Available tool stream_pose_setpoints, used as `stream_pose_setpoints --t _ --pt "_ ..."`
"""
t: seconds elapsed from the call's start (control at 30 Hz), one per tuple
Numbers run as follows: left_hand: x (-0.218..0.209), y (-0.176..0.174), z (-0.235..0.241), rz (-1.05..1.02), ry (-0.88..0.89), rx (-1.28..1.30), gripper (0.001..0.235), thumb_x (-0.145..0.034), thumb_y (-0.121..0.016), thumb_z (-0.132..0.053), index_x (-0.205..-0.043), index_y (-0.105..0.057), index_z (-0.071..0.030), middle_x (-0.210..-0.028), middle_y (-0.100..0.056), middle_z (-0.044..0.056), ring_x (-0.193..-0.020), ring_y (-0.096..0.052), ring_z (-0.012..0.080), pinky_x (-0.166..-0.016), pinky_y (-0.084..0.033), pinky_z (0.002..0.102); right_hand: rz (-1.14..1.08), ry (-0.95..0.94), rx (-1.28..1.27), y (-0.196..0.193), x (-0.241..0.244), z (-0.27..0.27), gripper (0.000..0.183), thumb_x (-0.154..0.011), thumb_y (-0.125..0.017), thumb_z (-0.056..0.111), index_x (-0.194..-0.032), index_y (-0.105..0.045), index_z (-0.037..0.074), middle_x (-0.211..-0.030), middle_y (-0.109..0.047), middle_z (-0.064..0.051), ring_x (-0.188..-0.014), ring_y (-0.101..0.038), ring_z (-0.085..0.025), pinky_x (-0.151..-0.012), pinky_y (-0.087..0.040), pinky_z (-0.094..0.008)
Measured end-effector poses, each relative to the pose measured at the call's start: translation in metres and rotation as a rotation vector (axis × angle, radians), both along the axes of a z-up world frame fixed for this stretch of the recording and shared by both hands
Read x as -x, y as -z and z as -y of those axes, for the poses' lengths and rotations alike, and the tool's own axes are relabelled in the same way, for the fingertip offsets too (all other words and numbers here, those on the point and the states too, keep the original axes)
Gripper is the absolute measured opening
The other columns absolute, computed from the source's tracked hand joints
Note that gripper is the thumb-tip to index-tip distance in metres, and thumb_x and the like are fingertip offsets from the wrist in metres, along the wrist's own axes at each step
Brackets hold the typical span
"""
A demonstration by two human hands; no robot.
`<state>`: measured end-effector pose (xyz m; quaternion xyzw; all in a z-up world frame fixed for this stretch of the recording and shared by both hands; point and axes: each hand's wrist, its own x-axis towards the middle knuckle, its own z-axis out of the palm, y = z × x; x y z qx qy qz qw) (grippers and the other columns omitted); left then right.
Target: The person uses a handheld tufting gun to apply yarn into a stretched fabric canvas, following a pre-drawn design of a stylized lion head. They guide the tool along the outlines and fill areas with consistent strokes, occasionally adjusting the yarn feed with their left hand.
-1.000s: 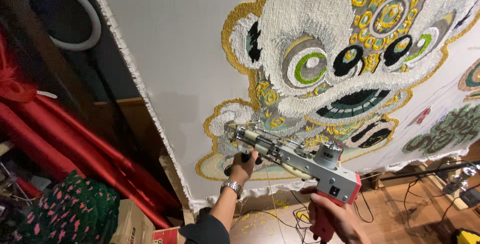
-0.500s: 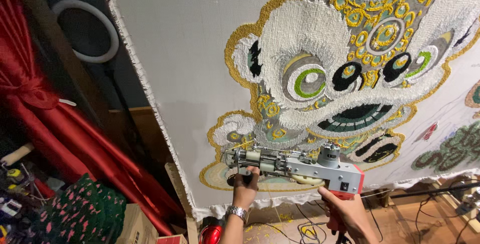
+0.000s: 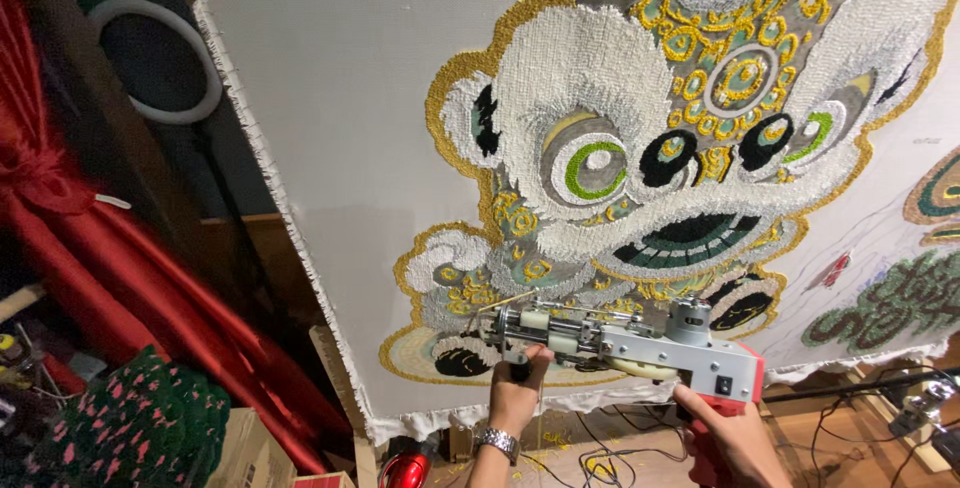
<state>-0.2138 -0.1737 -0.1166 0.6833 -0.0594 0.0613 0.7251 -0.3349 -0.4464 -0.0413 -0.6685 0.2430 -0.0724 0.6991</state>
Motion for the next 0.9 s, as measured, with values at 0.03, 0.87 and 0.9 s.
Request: stream_pose_setpoints --t 0.03,0.87,0.9 --pt "0.001 0.0 0.004 0.034 0.009 0.002 0.038 -0.088 -0.078 -0.034 -0.109 -0.077 -0.002 -0.092 -0.082 0.006 -0.084 -0.074 0.0111 -0.079 -0.055 0.026 -0.005 0.019 0.003 0.001 0.003 0.004 0.033 -0.079 -0.081 0.025 -0.086 -0.06 0.001 -0.058 -0.052 -0.007 -0.044 -0.054 -0.022 -0.038 -0.039 -0.038" --pt "0.005 -0.036 -0.018 -0.205 -0.051 0.005 0.05 -0.087 -0.067 -0.055 -0.105 -0.082 -0.011 -0.096 -0.085 0.003 -0.092 -0.079 0.0126 -0.087 -0.055 0.03 0.077 -0.043 0.011 0.009 -0.043 0.004 0.047 -0.092 -0.065 0.048 -0.092 -0.065 0.0 -0.068 -0.059 -0.012 -0.051 -0.055 -0.023 -0.047 -0.043 -0.037" --pt "0.004 -0.036 -0.019 -0.193 -0.051 0.032 0.048 -0.087 -0.067 -0.053 -0.106 -0.082 -0.012 -0.095 -0.085 0.003 -0.092 -0.079 0.0119 -0.086 -0.055 0.03 0.096 -0.032 0.008 0.008 -0.041 0.0 0.047 -0.091 -0.066 0.047 -0.092 -0.065 0.0 -0.068 -0.06 -0.012 -0.051 -0.055 -0.023 -0.046 -0.043 -0.037"
